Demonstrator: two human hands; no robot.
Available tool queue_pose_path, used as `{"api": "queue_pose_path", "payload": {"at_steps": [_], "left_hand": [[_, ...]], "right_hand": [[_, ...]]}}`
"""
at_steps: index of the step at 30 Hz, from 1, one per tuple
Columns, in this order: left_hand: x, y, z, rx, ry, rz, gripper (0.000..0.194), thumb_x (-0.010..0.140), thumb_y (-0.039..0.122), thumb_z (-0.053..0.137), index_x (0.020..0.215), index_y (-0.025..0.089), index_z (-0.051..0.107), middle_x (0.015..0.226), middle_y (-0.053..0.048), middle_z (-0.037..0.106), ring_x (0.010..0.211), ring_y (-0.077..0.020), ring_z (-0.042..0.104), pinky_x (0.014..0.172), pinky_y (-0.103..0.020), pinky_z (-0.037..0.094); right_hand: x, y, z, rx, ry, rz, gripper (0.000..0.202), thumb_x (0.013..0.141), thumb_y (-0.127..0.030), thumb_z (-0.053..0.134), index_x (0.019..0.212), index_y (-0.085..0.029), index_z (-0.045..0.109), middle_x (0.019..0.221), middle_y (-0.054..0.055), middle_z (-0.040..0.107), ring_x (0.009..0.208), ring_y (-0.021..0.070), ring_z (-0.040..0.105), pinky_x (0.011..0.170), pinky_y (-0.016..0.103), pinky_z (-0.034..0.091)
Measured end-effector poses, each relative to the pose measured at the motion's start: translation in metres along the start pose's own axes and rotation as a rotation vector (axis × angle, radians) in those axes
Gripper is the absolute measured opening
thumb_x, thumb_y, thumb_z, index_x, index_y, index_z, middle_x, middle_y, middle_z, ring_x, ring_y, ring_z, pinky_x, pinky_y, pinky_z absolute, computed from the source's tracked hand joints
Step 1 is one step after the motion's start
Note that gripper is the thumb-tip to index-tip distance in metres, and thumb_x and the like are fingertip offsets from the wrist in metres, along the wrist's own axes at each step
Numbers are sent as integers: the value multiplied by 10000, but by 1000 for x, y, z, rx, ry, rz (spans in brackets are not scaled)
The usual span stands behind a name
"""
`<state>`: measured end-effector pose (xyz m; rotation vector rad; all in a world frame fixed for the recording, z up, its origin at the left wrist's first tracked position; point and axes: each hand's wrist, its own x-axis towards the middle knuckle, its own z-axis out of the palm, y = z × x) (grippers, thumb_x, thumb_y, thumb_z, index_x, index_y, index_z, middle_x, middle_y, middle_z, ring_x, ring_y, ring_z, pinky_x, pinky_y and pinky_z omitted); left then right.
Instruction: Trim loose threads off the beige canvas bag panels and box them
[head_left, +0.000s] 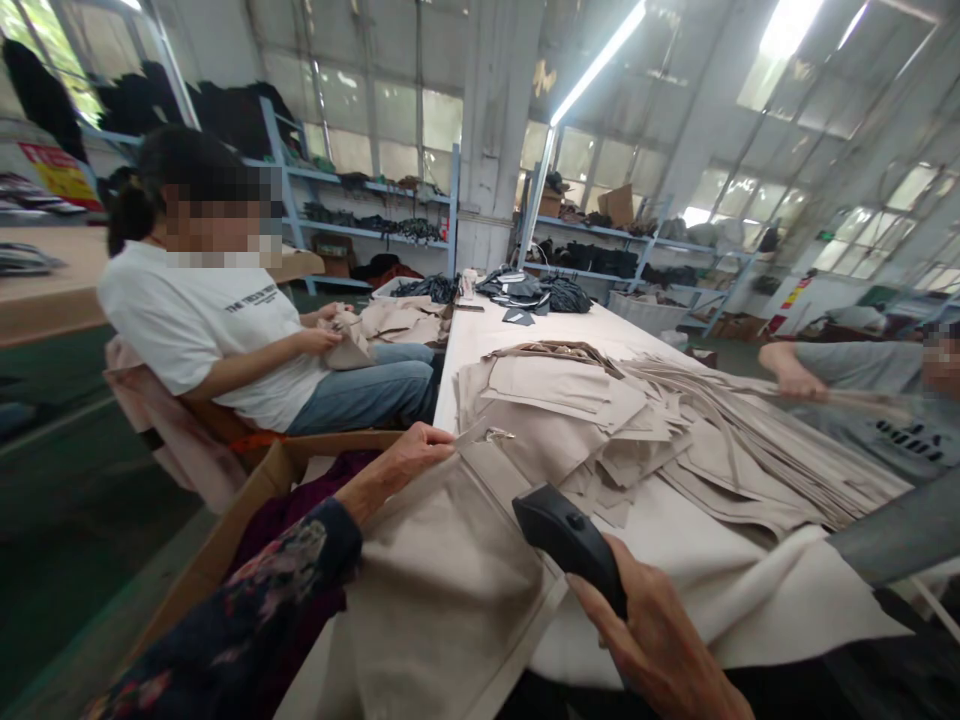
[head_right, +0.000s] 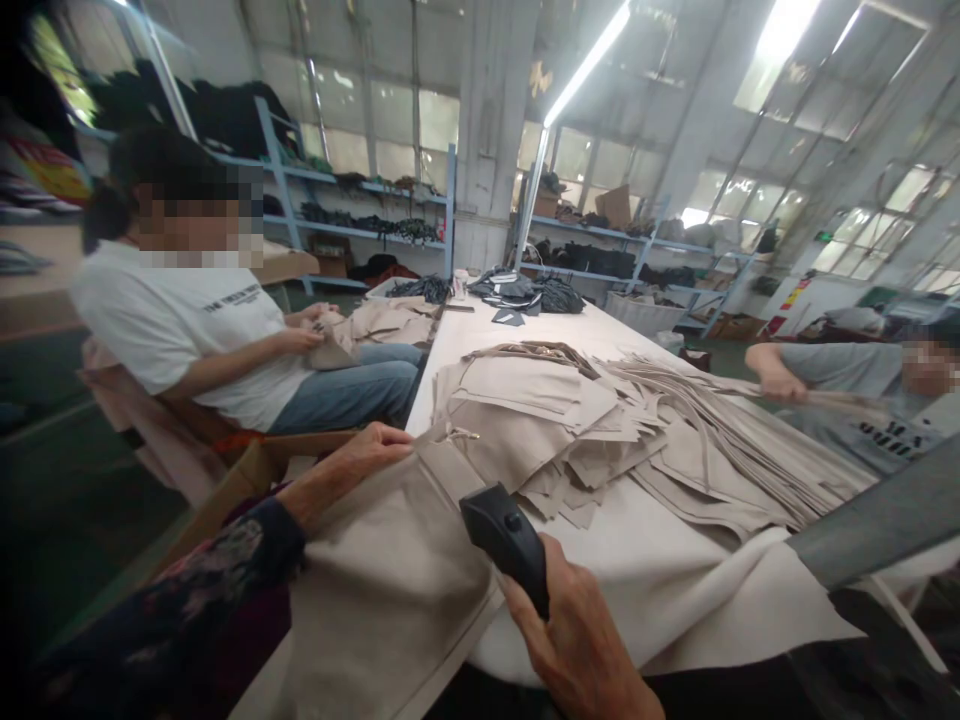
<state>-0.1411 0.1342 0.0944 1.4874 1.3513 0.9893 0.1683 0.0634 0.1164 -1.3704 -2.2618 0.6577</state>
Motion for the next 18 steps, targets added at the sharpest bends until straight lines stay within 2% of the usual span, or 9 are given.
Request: {"api": "queue_pose_path", "payload": {"at_steps": [2, 5, 8, 11, 13, 15, 18], "left_hand": [[-9, 4, 5, -142, 15, -74, 339, 674, 341, 602, 856, 71, 697, 617, -27, 657, 507, -141, 549, 497, -229, 400], [-22, 8, 16, -252, 27, -113, 327, 648, 334, 656, 839, 74, 704, 620, -38, 674, 529, -159, 576, 529, -250, 424], [-37, 16, 30, -361, -23, -128, 322, 653, 325, 678, 855, 77, 709, 623, -45, 681, 577, -181, 602, 582, -275, 445], [-53, 22, 43, -413, -97, -81, 327, 691, 336, 652, 902, 94, 710, 673, -48, 693, 645, -196, 619, 661, -301, 459], [-60, 22, 47, -329, -111, -9, 310, 723, 340, 610, 903, 109, 715, 720, -46, 697, 683, -197, 618, 674, -292, 453], [-60, 22, 41, -131, -55, 86, 281, 741, 322, 571, 860, 120, 726, 755, -42, 693, 720, -197, 610, 660, -270, 442], [-48, 30, 11, 222, 152, 196, 254, 739, 270, 525, 796, 130, 728, 750, -36, 687, 741, -197, 604, 653, -261, 438]], "right_hand": [[7, -14, 1, 5, 18, -40, 222, 869, -362, 420, 977, -181, 491, 725, 52, 629, 652, 204, 595, 579, 281, 412], [15, -33, 6, 13, 30, -90, 225, 849, -328, 452, 1001, -169, 500, 780, 70, 641, 701, 213, 602, 609, 283, 413], [21, -47, 14, -10, 50, -98, 261, 832, -308, 472, 1021, -132, 511, 835, 115, 649, 732, 226, 612, 624, 285, 415], [25, -53, 16, -51, 95, -93, 258, 843, -316, 460, 1003, -121, 516, 827, 128, 651, 731, 229, 616, 623, 282, 408], [28, -53, 13, -83, 135, -74, 247, 851, -335, 453, 961, -124, 521, 770, 118, 650, 703, 227, 615, 605, 277, 399], [30, -48, 5, -112, 189, -56, 238, 853, -347, 454, 920, -130, 522, 727, 107, 645, 672, 223, 611, 578, 271, 387], [26, -38, -11, -101, 247, -40, 246, 855, -377, 454, 896, -144, 522, 688, 82, 637, 613, 204, 600, 539, 258, 376]]}}
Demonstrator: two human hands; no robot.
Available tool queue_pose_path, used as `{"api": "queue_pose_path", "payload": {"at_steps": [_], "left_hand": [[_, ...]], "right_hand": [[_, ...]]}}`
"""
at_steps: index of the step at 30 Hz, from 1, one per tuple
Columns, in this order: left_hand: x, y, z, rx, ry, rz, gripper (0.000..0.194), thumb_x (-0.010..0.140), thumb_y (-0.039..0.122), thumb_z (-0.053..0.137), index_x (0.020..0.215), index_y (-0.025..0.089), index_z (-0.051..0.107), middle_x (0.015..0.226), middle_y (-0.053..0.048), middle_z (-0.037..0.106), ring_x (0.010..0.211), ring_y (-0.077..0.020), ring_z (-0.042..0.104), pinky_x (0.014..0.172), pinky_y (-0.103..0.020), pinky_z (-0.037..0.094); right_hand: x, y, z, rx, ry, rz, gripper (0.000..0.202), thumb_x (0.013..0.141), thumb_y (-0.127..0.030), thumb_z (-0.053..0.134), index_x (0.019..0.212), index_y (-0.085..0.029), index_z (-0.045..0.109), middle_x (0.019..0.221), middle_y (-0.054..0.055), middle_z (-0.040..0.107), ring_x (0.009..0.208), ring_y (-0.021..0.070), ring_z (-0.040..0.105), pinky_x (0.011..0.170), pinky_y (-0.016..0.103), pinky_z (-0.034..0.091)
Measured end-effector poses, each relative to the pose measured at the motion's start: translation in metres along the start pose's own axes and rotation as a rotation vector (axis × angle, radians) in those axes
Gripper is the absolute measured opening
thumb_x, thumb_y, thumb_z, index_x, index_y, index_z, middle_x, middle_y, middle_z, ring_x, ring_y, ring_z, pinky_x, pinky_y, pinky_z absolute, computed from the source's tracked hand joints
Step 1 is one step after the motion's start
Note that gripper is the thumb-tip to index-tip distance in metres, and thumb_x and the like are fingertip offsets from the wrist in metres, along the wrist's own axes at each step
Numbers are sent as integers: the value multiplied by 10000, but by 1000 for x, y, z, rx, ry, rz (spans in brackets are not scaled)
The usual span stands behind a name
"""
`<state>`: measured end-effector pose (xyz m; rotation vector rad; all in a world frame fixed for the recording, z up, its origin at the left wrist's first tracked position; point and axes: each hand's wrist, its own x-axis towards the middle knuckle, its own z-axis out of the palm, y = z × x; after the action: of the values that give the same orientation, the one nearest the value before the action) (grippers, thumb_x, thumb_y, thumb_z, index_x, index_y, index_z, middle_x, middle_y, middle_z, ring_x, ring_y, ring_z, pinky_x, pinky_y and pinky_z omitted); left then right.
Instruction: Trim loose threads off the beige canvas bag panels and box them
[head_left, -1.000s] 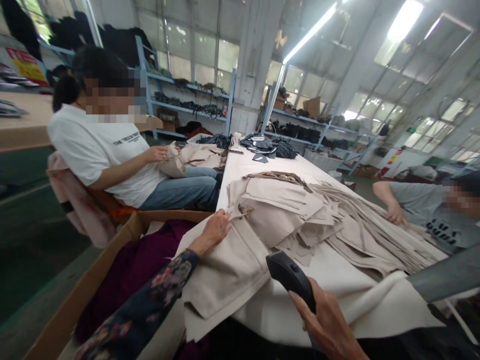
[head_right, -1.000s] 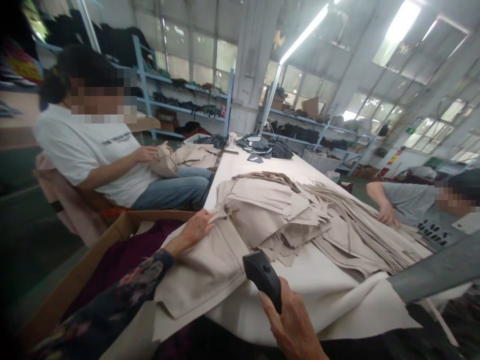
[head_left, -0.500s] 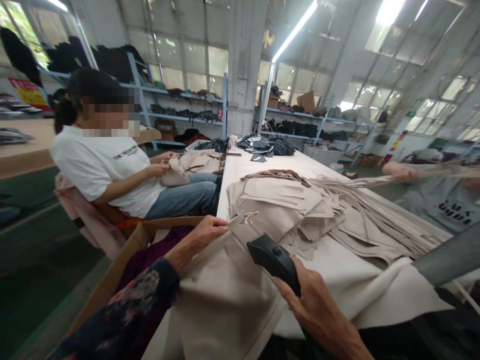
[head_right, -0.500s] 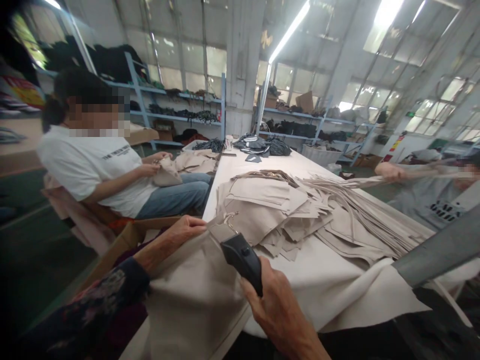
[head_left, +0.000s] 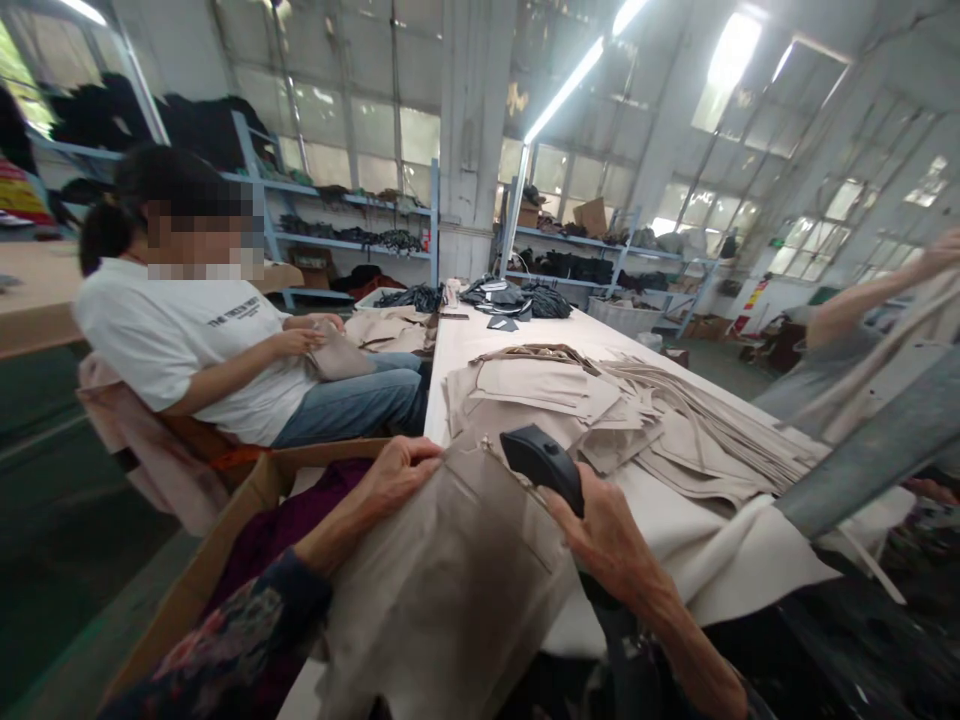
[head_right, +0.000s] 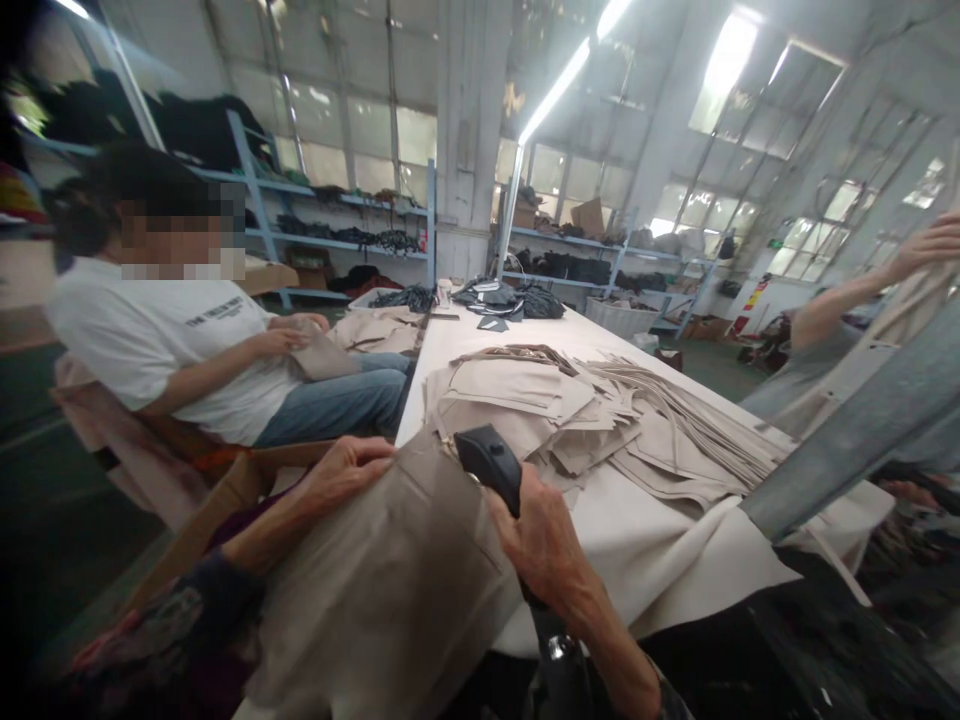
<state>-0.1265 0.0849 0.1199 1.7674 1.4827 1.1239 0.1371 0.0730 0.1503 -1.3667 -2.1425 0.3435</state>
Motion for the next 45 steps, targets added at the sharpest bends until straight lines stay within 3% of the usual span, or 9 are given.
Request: {"api": "queue_pose_path", "payload": {"at_steps": [6, 9, 11, 13, 18, 21, 24, 30, 45], "left_hand": [[43, 56, -80, 462, 513, 172, 272, 760, 161, 430, 837, 104, 685, 781, -61, 624, 781, -205, 566, 761, -339, 415], [39, 96, -76, 743, 679, 349, 248, 793, 132, 409, 842, 125, 652, 820, -50, 558, 835, -195, 532, 799, -334, 398], [25, 103, -47, 922, 618, 441, 223, 802, 110, 406, 867, 124, 619, 845, -57, 531, 818, -191, 517, 747, -316, 414], [6, 87, -1, 1003, 384, 489, 199, 812, 85, 395, 878, 102, 582, 853, -84, 521, 780, -197, 509, 693, -312, 429], [-47, -5, 130, 970, -213, 542, 247, 767, -21, 408, 914, 100, 567, 860, -110, 567, 789, -220, 528, 694, -338, 459], [-65, -36, 165, 917, -201, 434, 261, 757, -32, 428, 943, 90, 565, 886, -123, 577, 817, -233, 538, 711, -355, 472], [-67, -43, 159, 702, -87, 392, 175, 848, 77, 416, 908, 137, 569, 849, -82, 568, 798, -195, 545, 720, -311, 480], [-53, -61, 118, 563, 450, 300, 239, 846, 127, 455, 1066, 146, 547, 963, -99, 538, 902, -212, 529, 807, -345, 474], [-44, -87, 123, 666, 356, 191, 369, 822, 119, 437, 1186, 93, 486, 1135, -153, 535, 1086, -273, 477, 944, -431, 404]], "right_hand": [[-21, 21, -27, 24, 29, 49, 259, 853, -401, 452, 917, -160, 523, 628, 41, 620, 544, 183, 573, 518, 259, 389], [-33, 30, -32, 26, 35, 97, 257, 847, -420, 463, 900, -175, 518, 593, 20, 608, 530, 179, 572, 522, 259, 404], [-42, 37, -34, 39, 17, 151, 267, 851, -435, 456, 910, -180, 511, 549, -3, 585, 493, 172, 562, 499, 254, 404], [-51, 45, -35, 54, -5, 206, 280, 859, -446, 440, 931, -184, 504, 527, -17, 566, 470, 167, 553, 473, 246, 400], [-74, 57, -31, 11, -51, 241, 282, 862, -444, 434, 933, -184, 516, 634, 16, 602, 558, 178, 575, 533, 262, 424], [-81, 57, -24, 27, -115, 218, 284, 870, -421, 429, 972, -171, 518, 696, 37, 616, 624, 192, 593, 587, 278, 434], [-83, 56, -14, 46, -180, 197, 281, 880, -391, 415, 1010, -161, 511, 763, 61, 631, 703, 210, 609, 624, 289, 437], [-78, 58, 9, 9, -246, 165, 259, 874, -351, 426, 1004, -141, 504, 771, 84, 634, 731, 234, 613, 656, 313, 432], [-58, 58, 49, -175, -338, 134, 221, 870, -330, 454, 931, -123, 502, 710, 96, 632, 643, 230, 600, 569, 280, 362]]}}
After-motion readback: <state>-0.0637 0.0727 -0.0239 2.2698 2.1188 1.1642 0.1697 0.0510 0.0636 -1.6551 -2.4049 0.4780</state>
